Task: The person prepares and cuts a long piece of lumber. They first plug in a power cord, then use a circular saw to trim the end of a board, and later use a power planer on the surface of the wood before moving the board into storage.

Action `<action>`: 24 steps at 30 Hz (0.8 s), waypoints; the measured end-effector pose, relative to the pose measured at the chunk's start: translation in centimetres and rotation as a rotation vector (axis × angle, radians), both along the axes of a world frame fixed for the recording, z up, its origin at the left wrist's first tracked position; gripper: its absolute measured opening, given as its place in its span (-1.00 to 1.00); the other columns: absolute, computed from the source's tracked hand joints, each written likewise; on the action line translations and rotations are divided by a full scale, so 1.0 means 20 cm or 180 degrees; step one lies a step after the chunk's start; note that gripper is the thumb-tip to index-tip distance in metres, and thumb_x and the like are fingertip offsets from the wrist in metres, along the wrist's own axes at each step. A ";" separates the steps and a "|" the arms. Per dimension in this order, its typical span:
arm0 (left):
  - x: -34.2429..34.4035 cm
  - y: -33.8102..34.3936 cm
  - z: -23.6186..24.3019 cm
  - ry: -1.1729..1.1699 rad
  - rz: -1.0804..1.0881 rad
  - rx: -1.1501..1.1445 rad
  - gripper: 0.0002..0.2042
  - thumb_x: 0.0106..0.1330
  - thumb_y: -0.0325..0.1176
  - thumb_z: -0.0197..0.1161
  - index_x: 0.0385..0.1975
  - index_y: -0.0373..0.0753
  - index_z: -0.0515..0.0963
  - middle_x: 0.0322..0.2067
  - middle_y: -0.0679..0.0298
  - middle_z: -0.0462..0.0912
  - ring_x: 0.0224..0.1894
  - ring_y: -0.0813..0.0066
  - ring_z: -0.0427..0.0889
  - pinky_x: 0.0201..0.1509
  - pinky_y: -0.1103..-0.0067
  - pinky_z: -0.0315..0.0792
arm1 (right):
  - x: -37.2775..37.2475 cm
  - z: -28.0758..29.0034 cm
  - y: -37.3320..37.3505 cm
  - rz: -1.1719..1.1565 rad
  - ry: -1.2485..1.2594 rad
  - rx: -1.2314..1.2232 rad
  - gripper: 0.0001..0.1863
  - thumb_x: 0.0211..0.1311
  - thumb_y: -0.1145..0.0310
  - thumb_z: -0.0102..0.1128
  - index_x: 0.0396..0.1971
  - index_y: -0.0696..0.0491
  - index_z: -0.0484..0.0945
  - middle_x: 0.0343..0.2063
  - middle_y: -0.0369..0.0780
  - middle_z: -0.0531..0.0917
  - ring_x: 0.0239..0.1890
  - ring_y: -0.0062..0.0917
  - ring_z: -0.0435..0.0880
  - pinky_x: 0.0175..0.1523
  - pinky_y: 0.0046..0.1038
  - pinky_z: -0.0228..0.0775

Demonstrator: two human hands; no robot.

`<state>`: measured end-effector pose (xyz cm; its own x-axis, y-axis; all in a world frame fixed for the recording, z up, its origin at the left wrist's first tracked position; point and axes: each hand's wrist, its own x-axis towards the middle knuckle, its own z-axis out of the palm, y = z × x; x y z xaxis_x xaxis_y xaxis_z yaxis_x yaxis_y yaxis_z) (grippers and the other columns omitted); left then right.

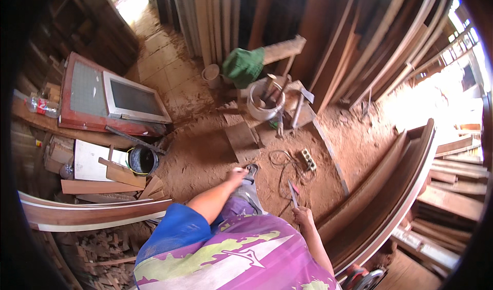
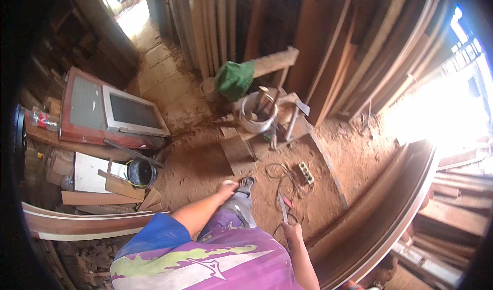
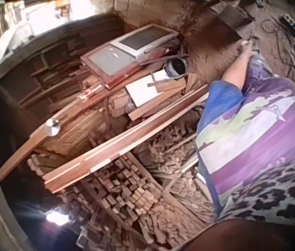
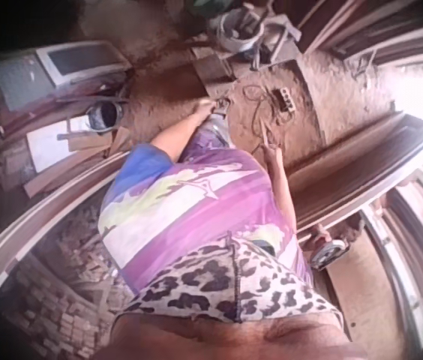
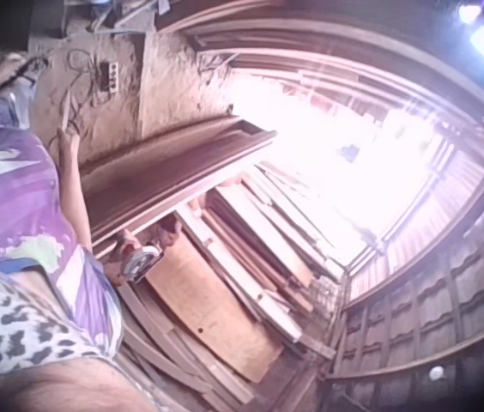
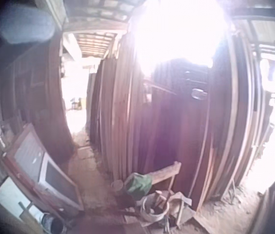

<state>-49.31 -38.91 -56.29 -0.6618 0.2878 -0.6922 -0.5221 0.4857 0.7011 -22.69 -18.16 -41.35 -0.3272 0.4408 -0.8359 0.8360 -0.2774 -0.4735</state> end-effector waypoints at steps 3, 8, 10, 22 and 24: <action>-0.31 -0.48 -0.11 0.0529 0.0508 -0.0834 -0.70 0.23 -0.11 0.22 -0.43 -0.28 0.58 -0.42 0.12 0.66 -0.34 0.35 0.60 -0.23 0.39 0.44 | -0.29 -0.19 0.24 0.1885 -0.0158 0.0789 -0.82 0.17 0.31 0.18 -0.33 0.10 0.61 -0.62 -0.17 0.55 -0.54 -0.47 0.57 -0.43 -0.37 0.39; -0.27 -1.18 -0.15 0.0784 0.0877 -0.1714 -0.64 0.24 -0.06 0.20 -0.40 -0.32 0.56 -0.40 0.13 0.63 -0.34 0.23 0.57 -0.18 0.33 0.43 | -1.04 -0.10 0.66 0.2202 0.0063 0.1275 -0.89 0.12 0.37 0.12 -0.37 0.02 0.56 -0.56 -0.18 0.58 -0.62 -0.43 0.51 -0.54 -0.36 0.32; -0.01 -1.38 -0.20 0.0189 0.1412 -0.1877 -0.66 0.23 -0.10 0.23 -0.39 -0.34 0.56 -0.40 0.17 0.63 -0.35 0.27 0.56 -0.19 0.37 0.44 | -1.38 -0.13 0.80 0.0545 0.0574 0.0530 -0.85 0.07 0.29 0.15 -0.50 0.05 0.53 -0.70 -0.21 0.49 -0.77 -0.47 0.41 -0.71 -0.41 0.17; 0.61 -1.18 0.54 -0.1155 0.1824 -0.0979 -0.67 0.18 -0.14 0.30 -0.21 -0.27 0.59 -0.36 0.25 0.62 -0.40 0.44 0.59 -0.37 0.51 0.47 | -1.91 -1.11 1.05 0.4882 -0.0319 0.3691 -0.74 0.14 0.19 0.12 -0.23 -0.08 0.66 -0.24 -0.21 0.69 -0.13 -0.35 0.65 -0.06 -0.30 0.46; 0.61 -1.18 0.55 -0.0873 0.2164 -0.1155 -0.65 0.22 -0.15 0.28 -0.13 -0.27 0.58 -0.30 0.21 0.63 -0.39 0.44 0.60 -0.34 0.55 0.49 | -1.82 -1.20 0.99 0.5654 -0.0486 0.3748 -0.78 0.10 0.20 0.17 -0.31 -0.08 0.69 -0.23 -0.23 0.69 -0.12 -0.33 0.63 -0.03 -0.29 0.44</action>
